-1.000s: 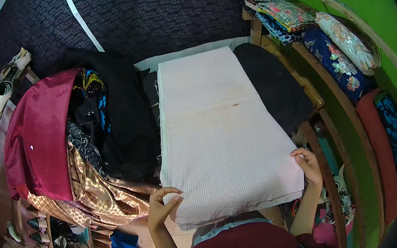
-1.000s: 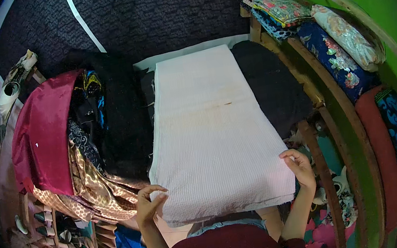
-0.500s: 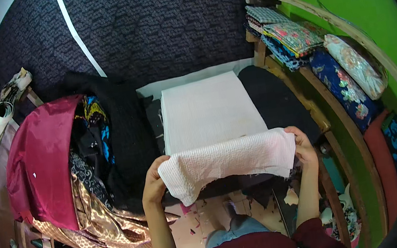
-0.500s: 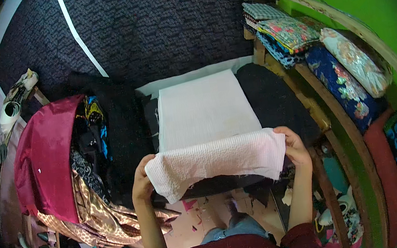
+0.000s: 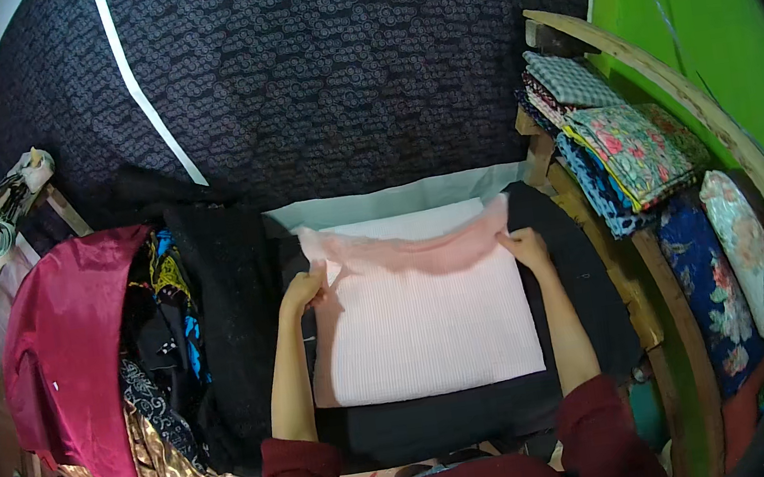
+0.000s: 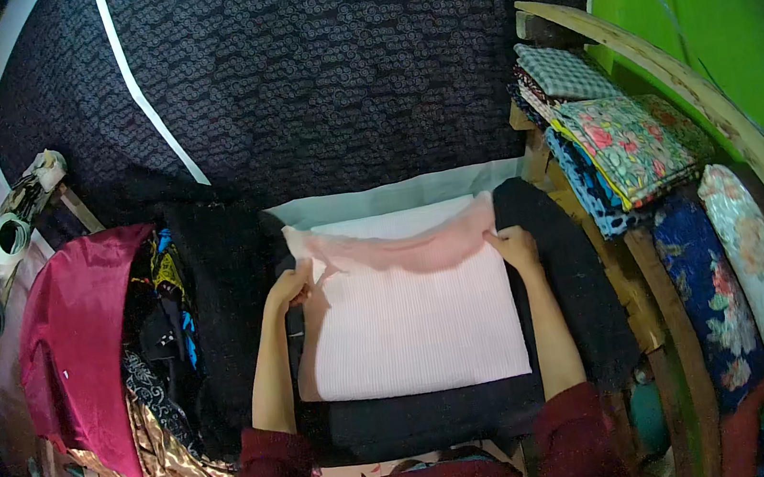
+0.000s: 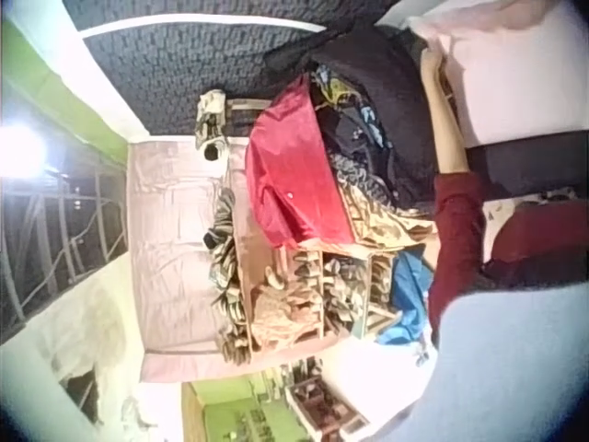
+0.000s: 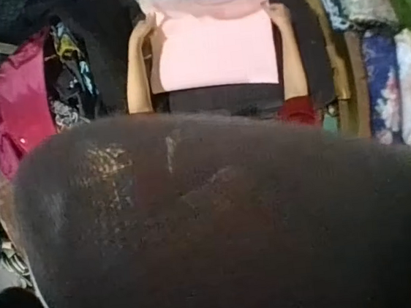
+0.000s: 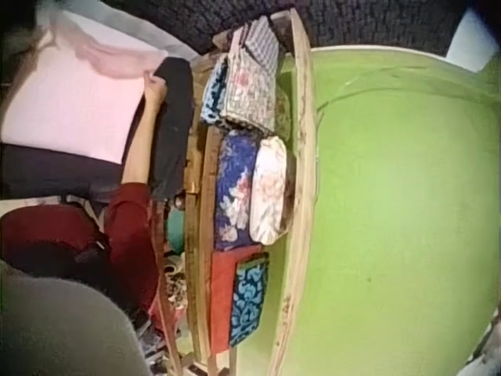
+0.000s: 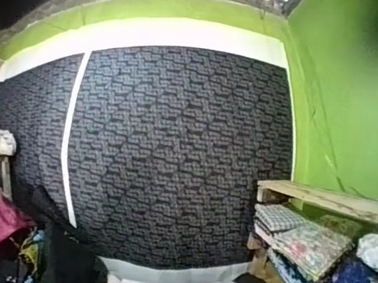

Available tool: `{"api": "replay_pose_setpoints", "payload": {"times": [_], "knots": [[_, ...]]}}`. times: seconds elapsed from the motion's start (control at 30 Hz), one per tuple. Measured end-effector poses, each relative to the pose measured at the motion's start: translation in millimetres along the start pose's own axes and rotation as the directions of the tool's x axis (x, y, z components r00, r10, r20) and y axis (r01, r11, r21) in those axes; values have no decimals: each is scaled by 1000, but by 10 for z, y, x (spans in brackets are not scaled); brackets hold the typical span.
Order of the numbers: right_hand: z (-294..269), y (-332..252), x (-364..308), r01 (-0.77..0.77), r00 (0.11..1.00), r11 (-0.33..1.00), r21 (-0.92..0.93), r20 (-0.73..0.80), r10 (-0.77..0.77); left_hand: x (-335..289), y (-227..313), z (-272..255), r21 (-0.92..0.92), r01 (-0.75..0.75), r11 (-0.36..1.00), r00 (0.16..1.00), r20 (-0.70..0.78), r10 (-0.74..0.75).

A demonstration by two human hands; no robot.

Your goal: Folding various floral and striped fabrics and placing them on a shelf.

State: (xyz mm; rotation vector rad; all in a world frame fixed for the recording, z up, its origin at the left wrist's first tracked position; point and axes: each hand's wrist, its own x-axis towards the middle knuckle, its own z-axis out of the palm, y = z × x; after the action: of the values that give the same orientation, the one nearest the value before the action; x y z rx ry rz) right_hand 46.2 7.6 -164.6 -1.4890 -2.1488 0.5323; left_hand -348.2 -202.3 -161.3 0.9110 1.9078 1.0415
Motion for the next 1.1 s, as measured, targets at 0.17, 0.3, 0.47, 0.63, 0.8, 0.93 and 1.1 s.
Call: {"api": "replay_pose_setpoints", "payload": {"times": [0.17, 0.3, 0.47, 0.63, 0.8, 0.93, 1.1], "knots": [[198, 349, 84, -9, 995, 996, 90, 104, -1, 296, -170, 71, 163, 124, 979, 973, 176, -153], [235, 432, 104, -57, 981, 923, 381, 195, -20, 239, -247, 12, 74, 26, 997, 971, 235, -43], [193, 365, 68, 56, 991, 938, 342, 94, -93, 135, -208, 109, 239, -180, 954, 984, 55, 171], [278, 225, 129, 72, 995, 986, 151, -77, -61, 271, -150, 313, 174, -282, 944, 931, -188, 313], [197, -30, 192, 42, 993, 987, 156, -115, -24, 412, -68, 410, 41, -451, 891, 807, -407, 427], [227, -42, 363, 130, 967, 974, 186, -242, -83, 573, -10, 412, 139, -461, 876, 740, -486, 466], [368, 20, 495, 17, 987, 998, 60, -158, -8, 762, -120, 467, 467, -169, 868, 746, -515, 423]]}}
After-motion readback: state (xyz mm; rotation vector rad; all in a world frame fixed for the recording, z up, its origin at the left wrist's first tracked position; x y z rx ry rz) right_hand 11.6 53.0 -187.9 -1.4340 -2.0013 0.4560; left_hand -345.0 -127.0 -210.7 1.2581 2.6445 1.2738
